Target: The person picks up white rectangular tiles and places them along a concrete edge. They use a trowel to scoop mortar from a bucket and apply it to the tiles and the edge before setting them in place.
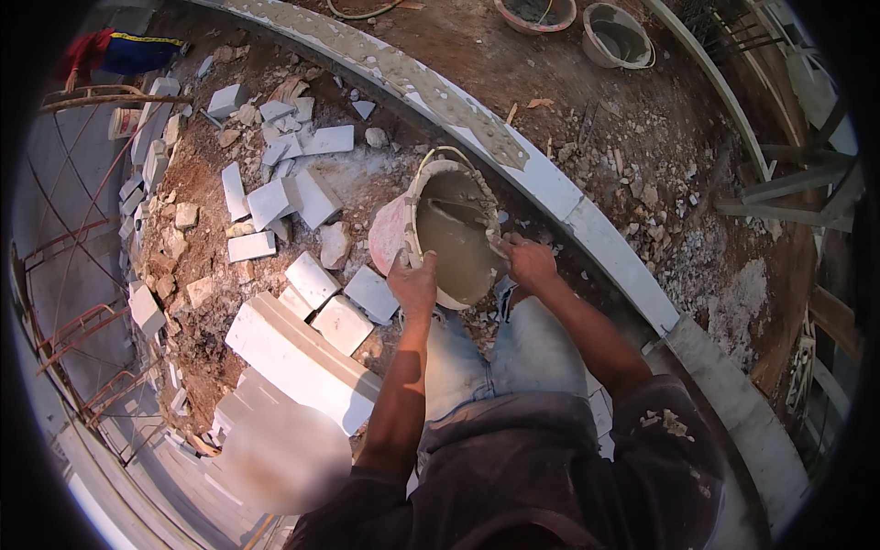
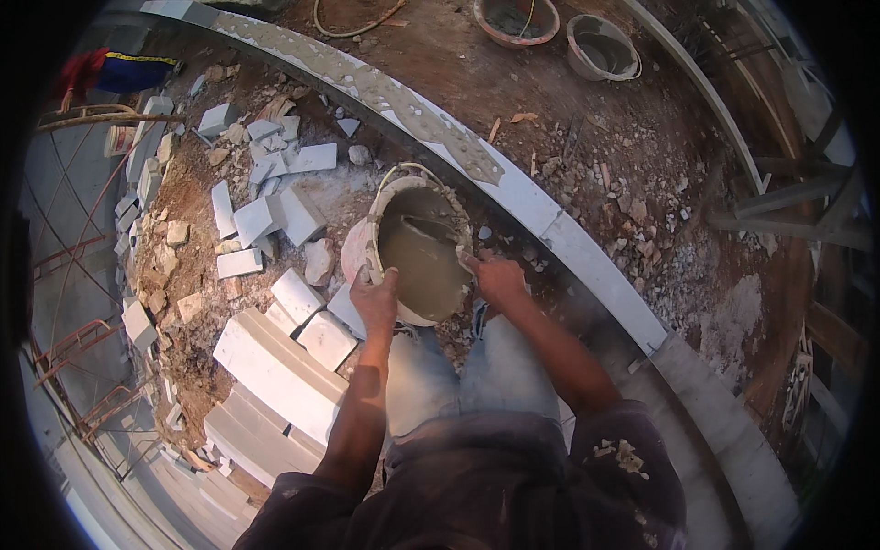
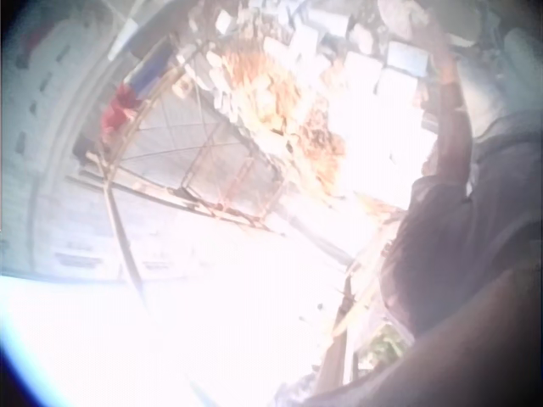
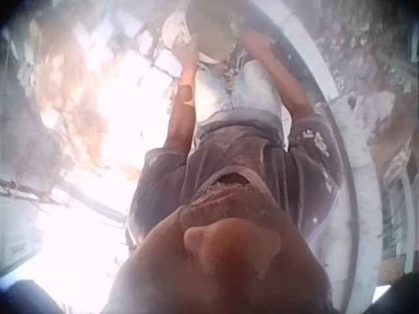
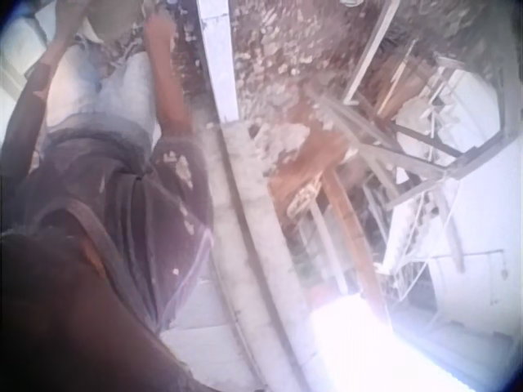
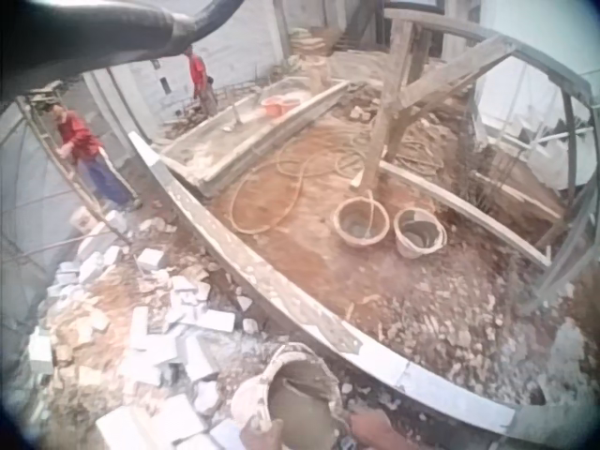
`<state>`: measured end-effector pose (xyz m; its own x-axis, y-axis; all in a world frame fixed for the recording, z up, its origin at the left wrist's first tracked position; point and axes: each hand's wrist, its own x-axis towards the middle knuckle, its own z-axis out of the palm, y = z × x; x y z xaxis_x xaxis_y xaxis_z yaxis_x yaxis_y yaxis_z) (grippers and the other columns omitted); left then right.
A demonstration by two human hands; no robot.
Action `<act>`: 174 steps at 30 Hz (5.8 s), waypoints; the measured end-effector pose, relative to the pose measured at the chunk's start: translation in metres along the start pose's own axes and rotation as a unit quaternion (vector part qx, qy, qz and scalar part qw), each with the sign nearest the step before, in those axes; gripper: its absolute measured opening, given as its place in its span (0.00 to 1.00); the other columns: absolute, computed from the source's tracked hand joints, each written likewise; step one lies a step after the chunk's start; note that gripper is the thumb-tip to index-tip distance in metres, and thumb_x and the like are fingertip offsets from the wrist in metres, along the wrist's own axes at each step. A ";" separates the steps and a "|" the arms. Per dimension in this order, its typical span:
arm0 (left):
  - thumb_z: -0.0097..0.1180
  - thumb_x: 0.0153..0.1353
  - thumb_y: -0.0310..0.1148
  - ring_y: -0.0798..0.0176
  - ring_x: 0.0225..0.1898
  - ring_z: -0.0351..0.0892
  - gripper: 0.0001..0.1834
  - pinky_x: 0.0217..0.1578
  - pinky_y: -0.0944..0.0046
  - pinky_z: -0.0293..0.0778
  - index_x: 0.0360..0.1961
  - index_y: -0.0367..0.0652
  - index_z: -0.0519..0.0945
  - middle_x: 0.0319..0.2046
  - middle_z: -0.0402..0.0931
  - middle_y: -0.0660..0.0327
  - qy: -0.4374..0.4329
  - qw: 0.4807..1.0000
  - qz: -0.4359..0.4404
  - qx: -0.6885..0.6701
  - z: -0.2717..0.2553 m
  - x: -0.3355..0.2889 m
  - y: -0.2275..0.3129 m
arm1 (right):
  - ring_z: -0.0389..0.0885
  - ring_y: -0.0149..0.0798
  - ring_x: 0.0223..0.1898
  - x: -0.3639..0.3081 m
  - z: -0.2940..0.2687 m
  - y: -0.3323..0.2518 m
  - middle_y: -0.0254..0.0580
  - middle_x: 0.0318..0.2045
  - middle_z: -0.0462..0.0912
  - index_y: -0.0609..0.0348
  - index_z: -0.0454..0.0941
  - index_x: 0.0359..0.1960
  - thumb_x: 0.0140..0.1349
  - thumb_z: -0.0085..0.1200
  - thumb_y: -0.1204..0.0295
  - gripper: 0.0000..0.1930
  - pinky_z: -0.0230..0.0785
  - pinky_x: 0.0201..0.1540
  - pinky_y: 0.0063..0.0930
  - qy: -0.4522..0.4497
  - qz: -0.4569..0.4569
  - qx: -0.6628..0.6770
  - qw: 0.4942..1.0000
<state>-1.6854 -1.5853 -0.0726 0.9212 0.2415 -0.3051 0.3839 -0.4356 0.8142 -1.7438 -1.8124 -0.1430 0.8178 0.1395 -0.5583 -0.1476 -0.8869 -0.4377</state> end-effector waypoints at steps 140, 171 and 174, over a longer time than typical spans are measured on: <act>0.65 0.56 0.25 0.68 0.30 0.78 0.11 0.35 0.65 0.75 0.39 0.31 0.82 0.30 0.82 0.62 -0.071 0.997 -0.018 -0.011 0.068 -0.172 -0.082 | 0.80 0.51 0.54 -0.227 0.132 0.315 0.45 0.50 0.81 0.41 0.72 0.66 0.54 0.63 0.66 0.34 0.72 0.57 0.41 0.187 0.187 0.184 0.947; 0.66 0.56 0.31 0.68 0.30 0.79 0.14 0.35 0.65 0.75 0.37 0.30 0.82 0.28 0.83 0.60 -0.132 0.987 0.047 0.076 0.138 -0.278 -0.057 | 0.83 0.45 0.47 -0.241 0.149 0.194 0.39 0.47 0.83 0.41 0.79 0.60 0.48 0.66 0.70 0.32 0.78 0.44 0.38 0.040 0.040 0.124 0.991; 0.69 0.56 0.35 0.66 0.26 0.79 0.20 0.32 0.62 0.76 0.39 0.27 0.81 0.25 0.82 0.53 -0.148 0.981 0.058 0.112 0.129 -0.276 -0.046 | 0.84 0.39 0.45 -0.248 0.168 0.224 0.40 0.48 0.85 0.48 0.77 0.62 0.46 0.69 0.70 0.35 0.76 0.47 0.32 -0.017 0.027 0.382 0.924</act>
<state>-1.9491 -1.7442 -0.0891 0.9249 -0.0700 -0.3737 0.2482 -0.6335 0.7328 -2.0736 -1.9719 -0.2211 0.7814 0.1289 -0.6106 -0.5484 -0.3252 -0.7704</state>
